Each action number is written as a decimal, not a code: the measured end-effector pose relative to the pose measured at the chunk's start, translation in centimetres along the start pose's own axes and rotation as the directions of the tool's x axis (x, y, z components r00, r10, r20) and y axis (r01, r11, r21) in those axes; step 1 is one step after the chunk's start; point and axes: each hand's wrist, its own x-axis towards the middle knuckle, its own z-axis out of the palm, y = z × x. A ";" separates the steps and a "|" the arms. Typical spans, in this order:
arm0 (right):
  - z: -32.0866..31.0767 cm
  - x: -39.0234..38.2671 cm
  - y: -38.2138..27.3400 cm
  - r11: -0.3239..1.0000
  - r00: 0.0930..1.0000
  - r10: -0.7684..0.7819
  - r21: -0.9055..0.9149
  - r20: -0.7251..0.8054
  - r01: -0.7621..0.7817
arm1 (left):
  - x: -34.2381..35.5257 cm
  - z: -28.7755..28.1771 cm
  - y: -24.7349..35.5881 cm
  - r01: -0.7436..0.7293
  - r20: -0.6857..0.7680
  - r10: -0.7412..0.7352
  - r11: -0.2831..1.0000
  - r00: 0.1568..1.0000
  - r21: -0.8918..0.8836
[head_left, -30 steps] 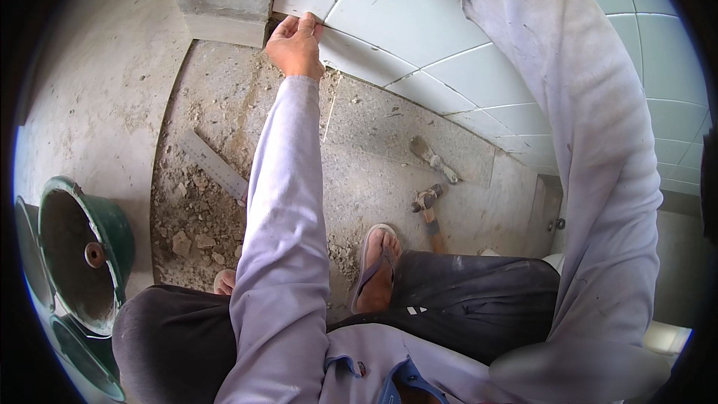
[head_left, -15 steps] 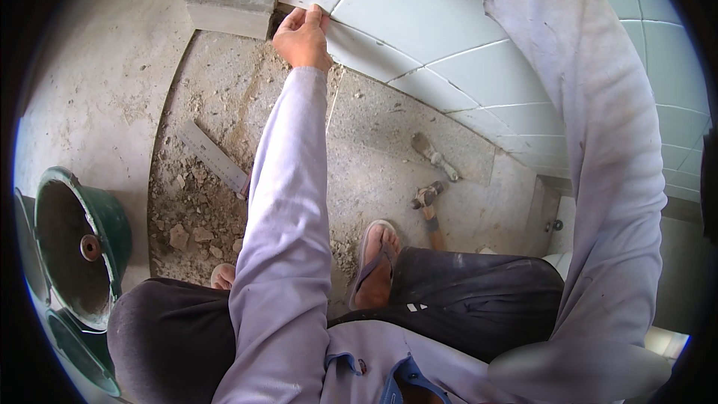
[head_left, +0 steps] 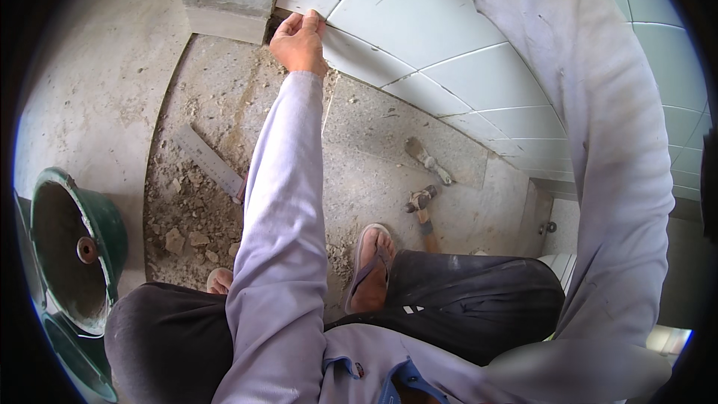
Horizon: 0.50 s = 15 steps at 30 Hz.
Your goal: The person removes old tiles from a wall using a hammer and chisel, then applies cement to a new tile and secures it to the wall. The person uses a hammer to tap the tile into place.
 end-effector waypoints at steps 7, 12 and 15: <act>0.0 0.4 0.4 0.998 0.997 -0.067 -0.014 0.040 0.067 | -0.3 0.0 0.4 0.005 0.012 -0.005 1.000 1.000 -0.008; 0.2 0.3 0.6 0.996 0.996 -0.090 0.004 0.008 0.090 | 0.5 -1.0 0.4 0.043 0.092 -0.051 0.995 0.994 0.091; 0.7 0.3 1.3 0.989 0.988 -0.149 -0.014 -0.045 0.149 | 0.9 -1.4 0.8 0.041 0.132 -0.074 0.971 0.988 0.236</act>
